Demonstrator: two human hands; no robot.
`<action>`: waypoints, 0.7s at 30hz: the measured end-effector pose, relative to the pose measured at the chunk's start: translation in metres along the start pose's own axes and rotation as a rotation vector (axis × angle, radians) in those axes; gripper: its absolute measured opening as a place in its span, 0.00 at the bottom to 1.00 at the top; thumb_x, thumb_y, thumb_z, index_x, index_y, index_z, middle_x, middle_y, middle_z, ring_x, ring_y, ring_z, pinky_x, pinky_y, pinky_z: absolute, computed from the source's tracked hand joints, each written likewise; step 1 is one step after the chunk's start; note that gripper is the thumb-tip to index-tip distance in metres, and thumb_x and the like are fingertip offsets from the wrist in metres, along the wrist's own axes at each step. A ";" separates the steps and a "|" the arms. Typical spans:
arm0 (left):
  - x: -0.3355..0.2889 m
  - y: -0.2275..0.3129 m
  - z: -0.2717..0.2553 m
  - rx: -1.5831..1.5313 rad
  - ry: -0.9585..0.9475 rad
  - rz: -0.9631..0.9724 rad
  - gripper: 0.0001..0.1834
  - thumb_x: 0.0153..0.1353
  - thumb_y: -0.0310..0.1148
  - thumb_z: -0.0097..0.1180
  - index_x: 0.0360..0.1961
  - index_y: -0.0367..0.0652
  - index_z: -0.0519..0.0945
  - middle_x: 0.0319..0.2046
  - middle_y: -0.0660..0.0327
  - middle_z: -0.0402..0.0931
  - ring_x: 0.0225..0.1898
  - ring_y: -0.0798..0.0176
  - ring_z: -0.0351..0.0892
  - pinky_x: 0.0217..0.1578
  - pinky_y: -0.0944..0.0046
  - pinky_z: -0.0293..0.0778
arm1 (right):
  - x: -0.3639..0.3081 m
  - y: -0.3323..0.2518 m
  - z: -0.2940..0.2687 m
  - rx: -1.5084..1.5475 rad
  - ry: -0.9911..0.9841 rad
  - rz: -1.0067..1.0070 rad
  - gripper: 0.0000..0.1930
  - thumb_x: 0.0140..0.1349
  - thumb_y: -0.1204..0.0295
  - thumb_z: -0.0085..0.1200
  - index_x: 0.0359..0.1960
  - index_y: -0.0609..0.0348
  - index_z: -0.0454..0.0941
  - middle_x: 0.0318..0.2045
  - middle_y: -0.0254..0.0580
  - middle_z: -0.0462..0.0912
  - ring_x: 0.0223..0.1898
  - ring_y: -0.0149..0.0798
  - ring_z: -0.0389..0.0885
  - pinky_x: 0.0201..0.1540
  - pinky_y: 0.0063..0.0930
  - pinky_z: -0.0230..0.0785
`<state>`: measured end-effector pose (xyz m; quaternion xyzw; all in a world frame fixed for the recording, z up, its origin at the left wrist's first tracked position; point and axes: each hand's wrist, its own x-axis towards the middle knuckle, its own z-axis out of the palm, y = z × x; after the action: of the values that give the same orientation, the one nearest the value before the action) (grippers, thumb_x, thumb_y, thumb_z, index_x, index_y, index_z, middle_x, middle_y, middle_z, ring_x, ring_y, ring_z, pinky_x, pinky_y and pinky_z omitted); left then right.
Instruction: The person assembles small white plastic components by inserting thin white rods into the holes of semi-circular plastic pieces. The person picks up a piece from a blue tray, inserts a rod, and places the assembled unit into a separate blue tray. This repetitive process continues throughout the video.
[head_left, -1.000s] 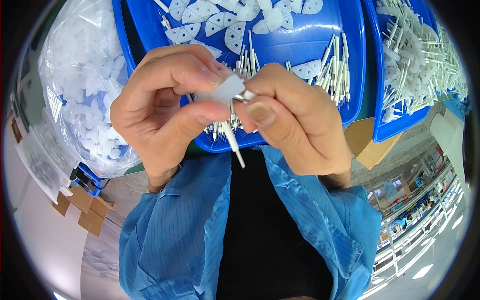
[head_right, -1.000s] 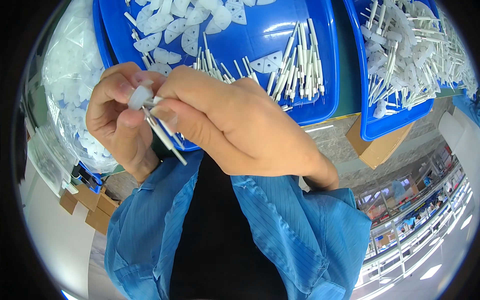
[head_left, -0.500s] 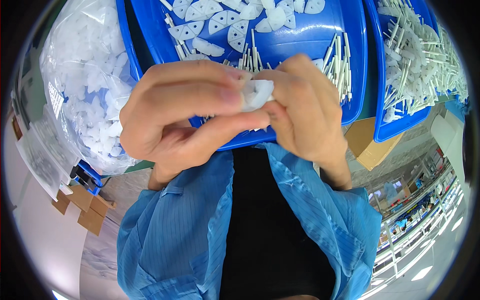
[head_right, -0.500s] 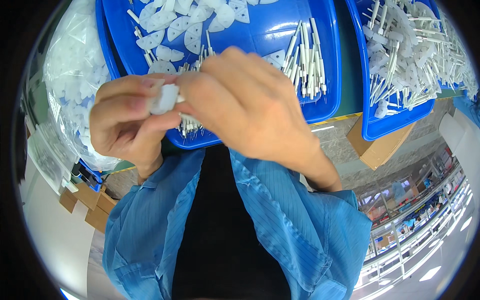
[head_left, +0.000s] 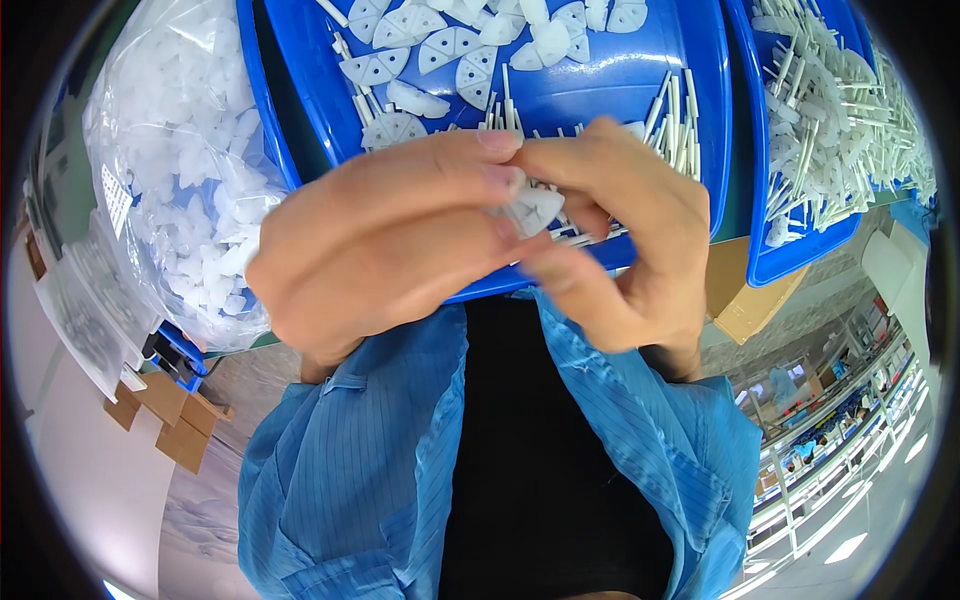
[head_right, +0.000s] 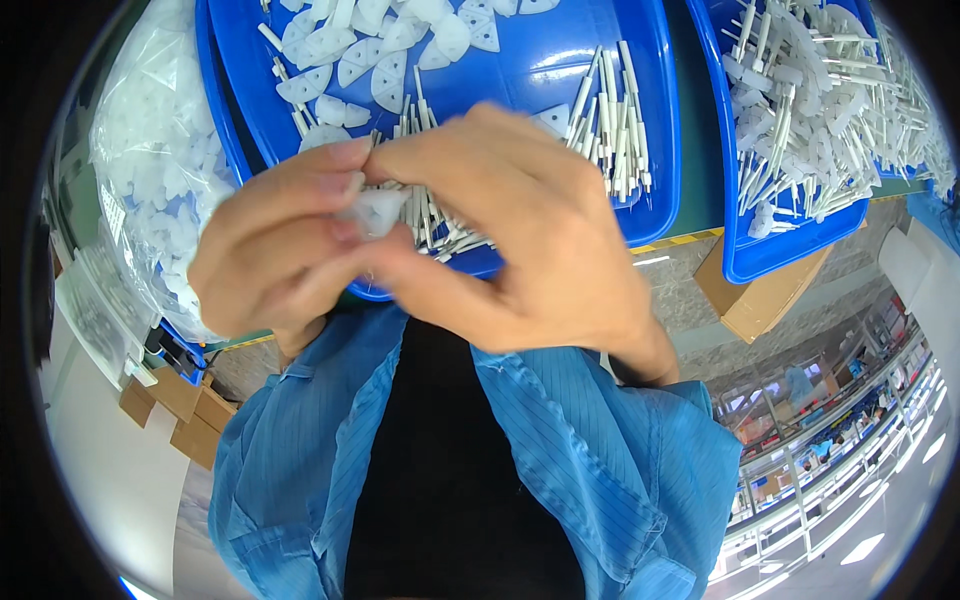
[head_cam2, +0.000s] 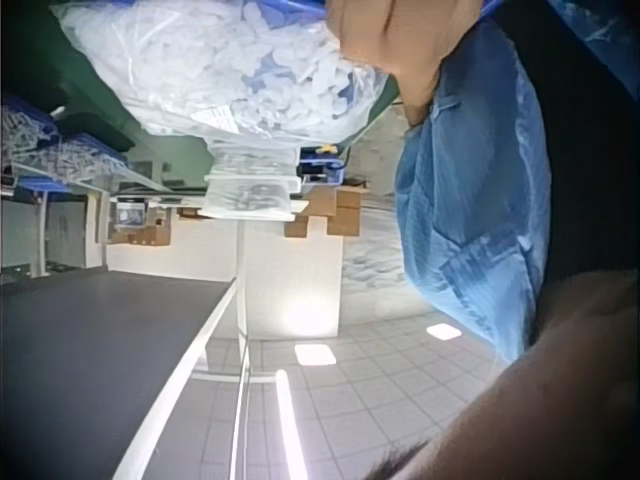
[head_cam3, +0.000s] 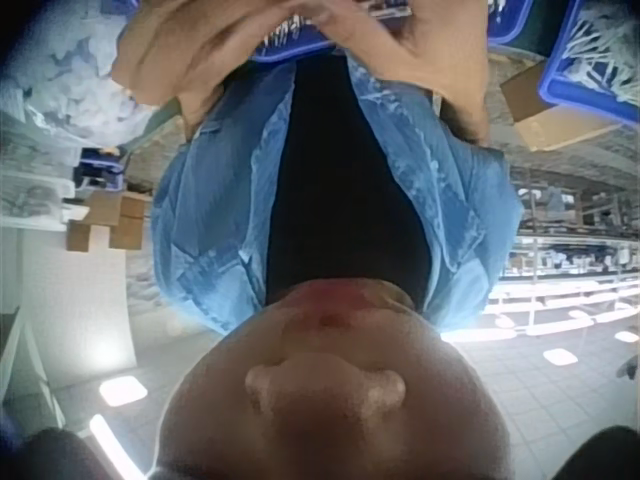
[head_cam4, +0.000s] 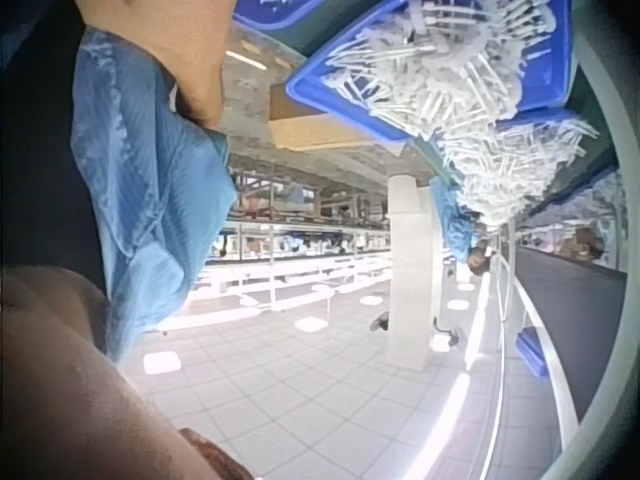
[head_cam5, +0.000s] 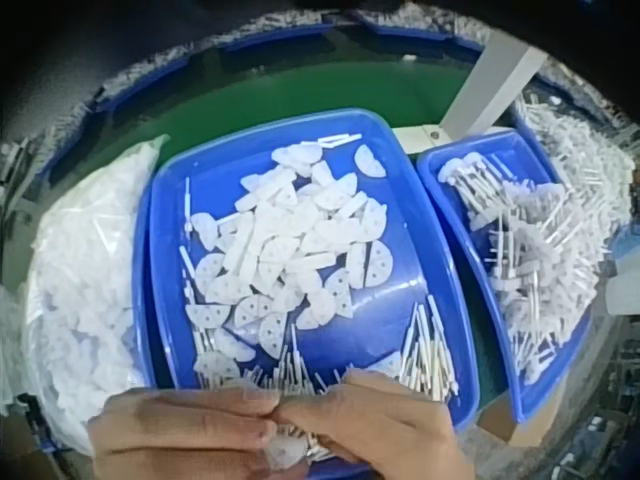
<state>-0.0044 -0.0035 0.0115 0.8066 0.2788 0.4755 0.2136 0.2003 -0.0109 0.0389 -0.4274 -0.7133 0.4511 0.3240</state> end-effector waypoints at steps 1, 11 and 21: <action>0.002 0.000 0.001 0.043 -0.001 0.063 0.16 0.43 0.25 0.73 0.30 0.31 0.77 0.33 0.46 0.77 0.37 0.44 0.83 0.36 0.52 0.86 | 0.000 -0.001 0.008 0.038 0.061 -0.003 0.15 0.59 0.66 0.60 0.41 0.65 0.80 0.32 0.46 0.78 0.28 0.35 0.73 0.30 0.25 0.65; 0.003 -0.001 0.003 0.066 0.154 -0.401 0.25 0.44 0.28 0.72 0.45 0.38 0.78 0.47 0.49 0.75 0.49 0.47 0.77 0.52 0.54 0.74 | -0.017 0.005 -0.038 -0.224 0.616 -0.057 0.31 0.75 0.53 0.28 0.49 0.75 0.73 0.31 0.56 0.83 0.26 0.38 0.80 0.37 0.27 0.74; 0.010 0.004 0.022 0.628 -0.115 -0.558 0.18 0.48 0.29 0.69 0.43 0.50 0.84 0.40 0.63 0.78 0.47 0.57 0.72 0.48 0.59 0.68 | -0.033 -0.011 -0.128 -1.048 0.831 0.115 0.14 0.72 0.70 0.41 0.45 0.65 0.79 0.28 0.36 0.80 0.23 0.22 0.72 0.25 0.14 0.62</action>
<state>0.0197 -0.0016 0.0103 0.7512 0.6054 0.2459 0.0933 0.3199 0.0037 0.0953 -0.7038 -0.6300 -0.1406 0.2968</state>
